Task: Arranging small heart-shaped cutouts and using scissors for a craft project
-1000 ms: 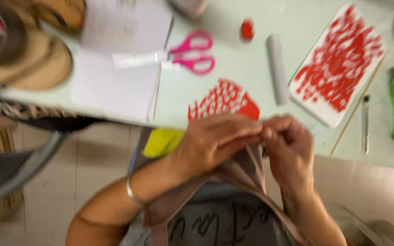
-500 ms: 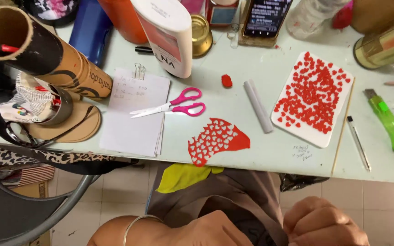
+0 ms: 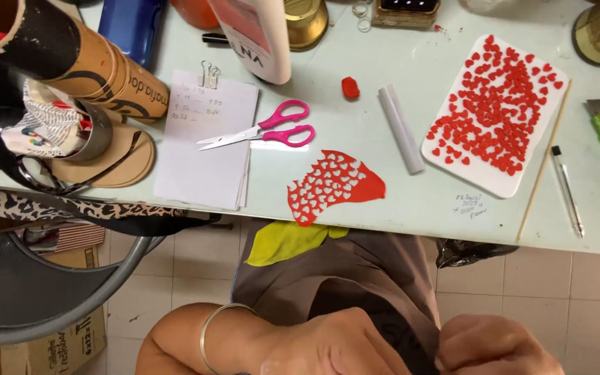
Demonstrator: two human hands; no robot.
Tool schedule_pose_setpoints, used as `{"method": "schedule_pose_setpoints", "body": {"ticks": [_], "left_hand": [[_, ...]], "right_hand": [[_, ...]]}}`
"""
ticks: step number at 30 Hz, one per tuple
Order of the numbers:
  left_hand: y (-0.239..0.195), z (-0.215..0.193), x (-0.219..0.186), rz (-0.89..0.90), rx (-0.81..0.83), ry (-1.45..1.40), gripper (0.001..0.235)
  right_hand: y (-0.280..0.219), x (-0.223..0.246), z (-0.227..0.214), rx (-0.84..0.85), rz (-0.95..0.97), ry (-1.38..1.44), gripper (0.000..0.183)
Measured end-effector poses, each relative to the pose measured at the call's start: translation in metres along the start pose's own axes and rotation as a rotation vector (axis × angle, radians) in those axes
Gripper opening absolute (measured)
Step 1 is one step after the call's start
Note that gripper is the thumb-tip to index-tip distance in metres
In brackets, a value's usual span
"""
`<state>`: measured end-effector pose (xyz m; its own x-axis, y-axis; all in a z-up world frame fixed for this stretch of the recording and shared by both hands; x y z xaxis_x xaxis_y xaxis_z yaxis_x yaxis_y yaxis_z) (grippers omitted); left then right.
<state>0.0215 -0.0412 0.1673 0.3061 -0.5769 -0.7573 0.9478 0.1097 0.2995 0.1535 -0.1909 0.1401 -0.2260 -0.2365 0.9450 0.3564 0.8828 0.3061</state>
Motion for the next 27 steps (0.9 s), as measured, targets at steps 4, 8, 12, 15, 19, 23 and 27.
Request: {"method": "schedule_pose_setpoints", "body": {"ticks": [4,8,12,15,19,23,27], "left_hand": [[-0.018,-0.013,0.033,-0.046,-0.141,0.205,0.051],[0.0,-0.027,0.034,-0.01,-0.487,0.375,0.015],[0.001,-0.05,0.057,-0.169,-0.813,0.083,0.02],[0.005,-0.061,0.064,-0.197,-0.821,0.062,0.022],[0.009,-0.071,0.073,-0.247,-0.803,0.011,0.024],[0.01,-0.071,0.086,-0.132,-0.878,-0.026,0.021],[0.014,-0.069,0.087,-0.059,-0.933,-0.004,0.02]], "right_hand": [[0.007,0.012,0.006,-0.145,-0.199,-0.226,0.022],[-0.011,-0.042,0.007,-0.563,0.0,-0.255,0.027],[0.038,-0.051,0.016,-0.298,-0.27,-0.518,0.011],[0.047,-0.059,0.023,-0.377,-0.212,-0.426,0.007],[0.048,-0.069,0.022,-0.42,-0.145,-0.419,0.013],[0.049,-0.087,0.016,-0.467,-0.243,-0.301,0.022],[0.05,-0.094,0.019,-0.466,-0.012,0.048,0.019]]}}
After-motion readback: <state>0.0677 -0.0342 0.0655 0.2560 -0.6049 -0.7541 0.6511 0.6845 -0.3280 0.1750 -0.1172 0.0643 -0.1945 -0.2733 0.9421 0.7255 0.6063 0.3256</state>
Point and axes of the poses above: each hand's wrist, its own y-axis towards the middle knuckle, its own z-axis out of the palm, x = y × z, the point moved 2 cm from there along y, towards the middle knuckle, and after that the axes turned 11 degrees about -x, right-handed, at the moved point
